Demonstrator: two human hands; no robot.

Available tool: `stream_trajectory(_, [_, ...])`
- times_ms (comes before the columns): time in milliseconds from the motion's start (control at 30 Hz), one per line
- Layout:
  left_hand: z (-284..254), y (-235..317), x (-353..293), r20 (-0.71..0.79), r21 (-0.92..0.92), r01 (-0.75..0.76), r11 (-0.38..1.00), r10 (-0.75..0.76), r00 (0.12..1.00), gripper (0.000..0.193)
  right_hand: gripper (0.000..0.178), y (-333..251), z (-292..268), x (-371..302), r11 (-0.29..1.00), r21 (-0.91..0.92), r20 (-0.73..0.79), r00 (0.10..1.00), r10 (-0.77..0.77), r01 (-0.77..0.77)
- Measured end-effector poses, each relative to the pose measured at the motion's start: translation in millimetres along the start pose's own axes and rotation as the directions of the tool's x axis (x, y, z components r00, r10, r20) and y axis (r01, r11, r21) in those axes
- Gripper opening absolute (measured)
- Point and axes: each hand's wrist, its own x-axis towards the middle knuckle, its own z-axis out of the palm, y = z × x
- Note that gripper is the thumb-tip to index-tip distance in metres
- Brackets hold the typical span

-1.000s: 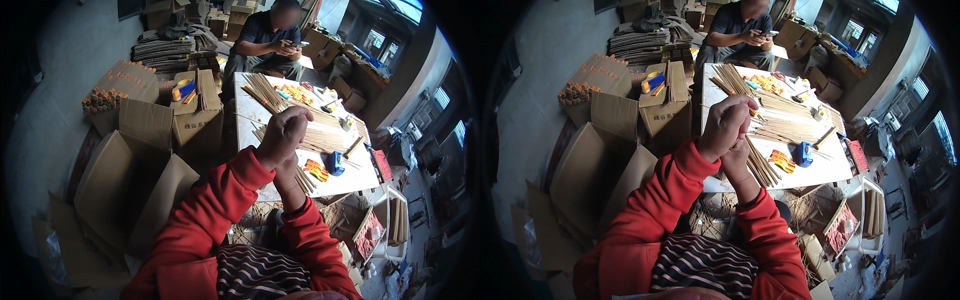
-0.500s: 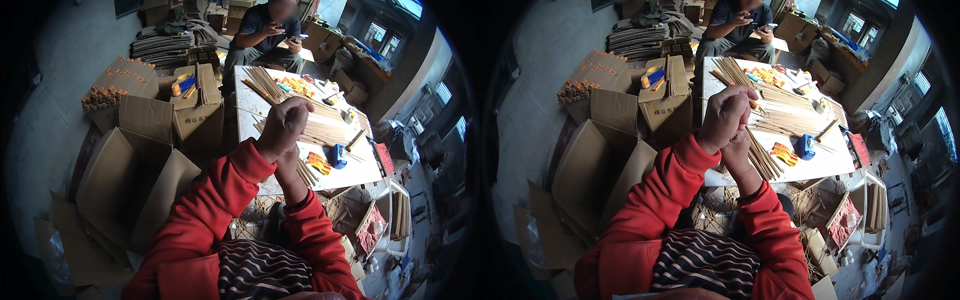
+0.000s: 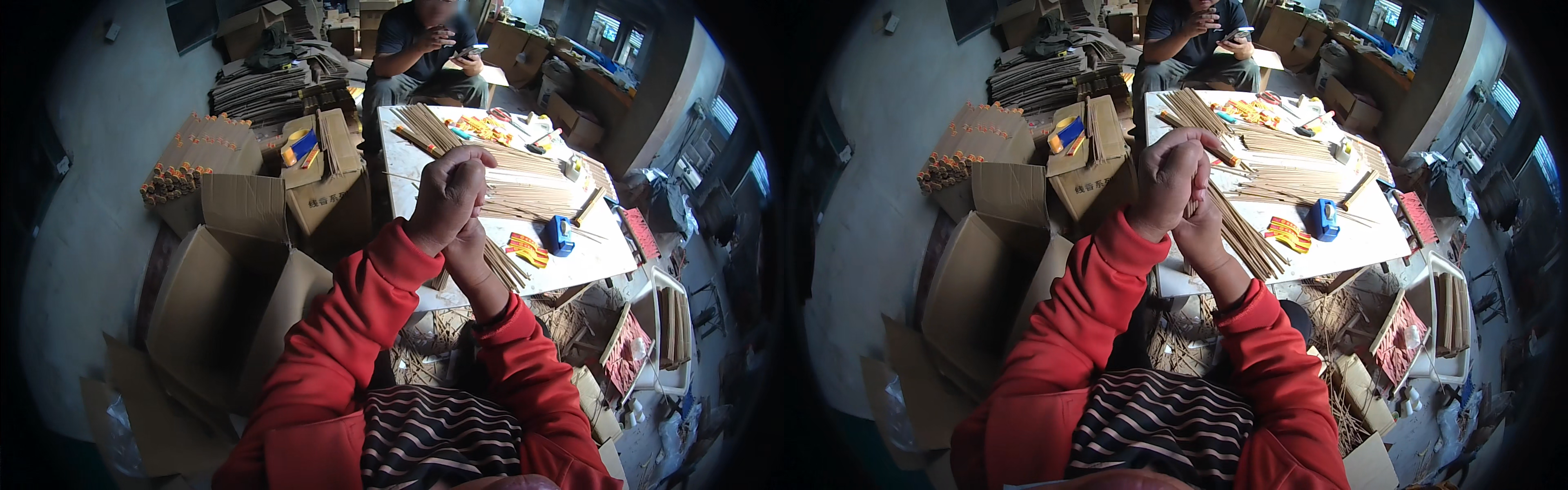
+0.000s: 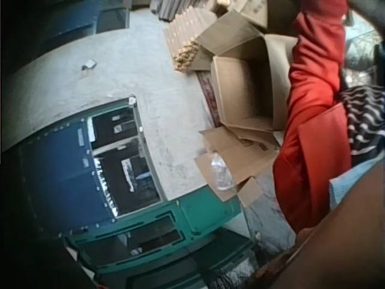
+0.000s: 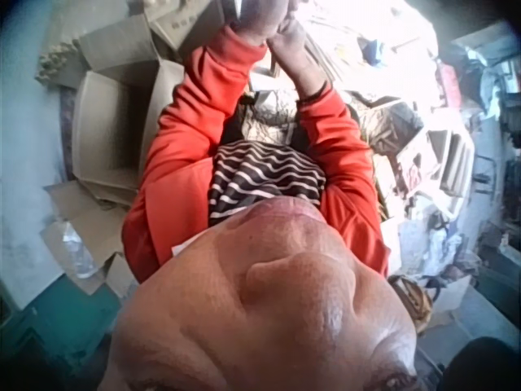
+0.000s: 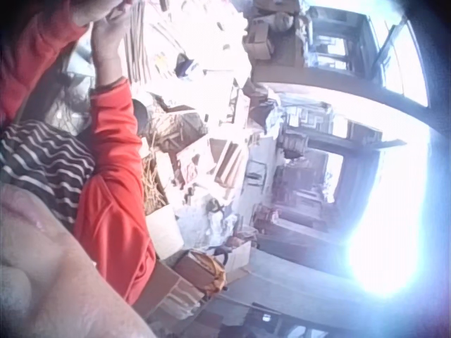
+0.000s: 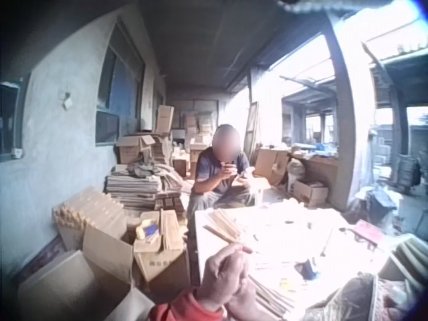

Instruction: The person gathers thin wooden sticks, aligns them into bundles, and secures each bundle with a small paper wrapper. The person places the finished bundles into a cardboard box.

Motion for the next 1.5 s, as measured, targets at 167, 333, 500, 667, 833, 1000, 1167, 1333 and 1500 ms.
stream_trajectory(167, [-2.9,-4.4,-4.4,0.126,0.233,-0.423,0.876,0.404,0.906,0.03,0.031,-41.6,-13.8,-6.0,0.999,0.048,0.064,0.998,0.021,-0.024])
stream_trajectory(333, [5.9,57.3,-18.2,0.004,-0.399,0.37,0.839,-0.402,0.915,0.035,0.026,-49.2,-13.1,-21.5,0.991,0.116,0.013,0.998,0.063,-0.064])
stream_trajectory(500, [15.4,72.2,-29.8,-0.053,-0.309,0.385,0.87,-0.42,0.906,0.029,0.029,-79.5,-24.9,-38.8,0.977,0.109,0.076,0.981,0.176,-0.184])
stream_trajectory(667, [18.4,76.0,-40.4,-0.039,-0.452,0.431,0.781,-0.5,0.865,0.02,0.038,-73.3,-26.8,-51.7,0.969,0.166,0.118,0.979,0.166,-0.184])
stream_trajectory(833, [14.9,83.7,-50.0,-0.076,-0.426,0.427,0.798,-0.501,0.862,0.019,0.042,-112.6,-45.1,-42.3,0.935,-0.152,0.312,0.882,0.352,-0.32])
stream_trajectory(1000, [16.3,99.6,-63.8,0.033,-0.404,0.449,0.797,-0.478,0.878,0.021,0.028,-91.2,-32.5,-59.0,0.845,0.33,0.362,0.883,0.298,-0.42])
stream_trajectory(1167, [16.0,101.0,-82.2,0.077,-0.449,0.479,0.754,-0.501,0.862,0.019,0.017,-92.2,-34.8,-80.5,0.87,0.229,0.384,0.861,0.333,-0.438])
stream_trajectory(1333, [13.4,100.5,-92.2,0.003,-0.403,0.438,0.804,-0.478,0.879,0.019,0.018,-93.4,-29.1,-90.2,0.92,0.187,0.344,0.901,0.266,-0.343])
stream_trajectory(1500, [6.9,94.9,-98.6,-0.071,-0.341,0.376,0.862,-0.422,0.904,0.018,0.024,-94.2,-21.2,-93.2,0.93,0.166,0.356,0.899,0.254,-0.328])
